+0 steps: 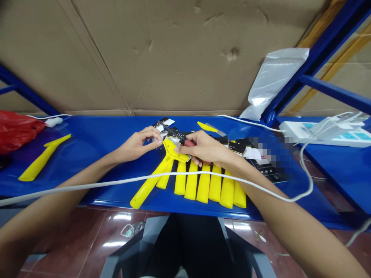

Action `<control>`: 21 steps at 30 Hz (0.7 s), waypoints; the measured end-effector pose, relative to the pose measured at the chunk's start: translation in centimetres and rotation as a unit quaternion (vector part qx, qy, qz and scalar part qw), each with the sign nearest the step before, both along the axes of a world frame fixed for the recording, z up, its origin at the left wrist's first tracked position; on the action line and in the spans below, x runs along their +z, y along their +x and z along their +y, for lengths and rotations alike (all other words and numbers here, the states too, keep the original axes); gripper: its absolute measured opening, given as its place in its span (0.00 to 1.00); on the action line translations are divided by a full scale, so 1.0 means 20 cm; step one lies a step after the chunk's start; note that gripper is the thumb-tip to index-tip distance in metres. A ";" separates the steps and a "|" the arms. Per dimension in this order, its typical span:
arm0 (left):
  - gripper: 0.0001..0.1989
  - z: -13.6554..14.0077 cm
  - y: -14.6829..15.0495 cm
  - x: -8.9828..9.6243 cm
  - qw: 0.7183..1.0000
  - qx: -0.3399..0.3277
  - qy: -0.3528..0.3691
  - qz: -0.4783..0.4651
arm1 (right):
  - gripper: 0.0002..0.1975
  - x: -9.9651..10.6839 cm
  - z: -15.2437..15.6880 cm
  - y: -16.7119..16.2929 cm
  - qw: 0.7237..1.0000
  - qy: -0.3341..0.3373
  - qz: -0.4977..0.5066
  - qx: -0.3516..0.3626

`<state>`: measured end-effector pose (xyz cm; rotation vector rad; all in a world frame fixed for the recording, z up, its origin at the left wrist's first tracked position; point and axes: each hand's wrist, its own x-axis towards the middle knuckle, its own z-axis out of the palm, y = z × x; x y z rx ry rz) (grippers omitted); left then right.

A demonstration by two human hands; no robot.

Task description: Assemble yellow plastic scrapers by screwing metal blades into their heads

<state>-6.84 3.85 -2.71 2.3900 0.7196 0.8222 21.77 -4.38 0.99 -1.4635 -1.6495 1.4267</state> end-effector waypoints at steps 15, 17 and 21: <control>0.03 -0.26 0.12 0.00 0.981 -0.044 0.182 -0.046 | 0.34 -0.01 -0.02 -0.08 0.996 -0.055 0.066 -0.016; 0.03 -0.26 0.12 0.01 0.978 -0.061 0.188 -0.062 | 0.31 -0.01 -0.02 -0.08 0.996 -0.048 0.068 -0.013; 0.06 -0.25 0.11 0.02 0.977 -0.089 0.184 -0.065 | 0.30 -0.01 -0.01 -0.08 0.997 -0.037 0.062 -0.011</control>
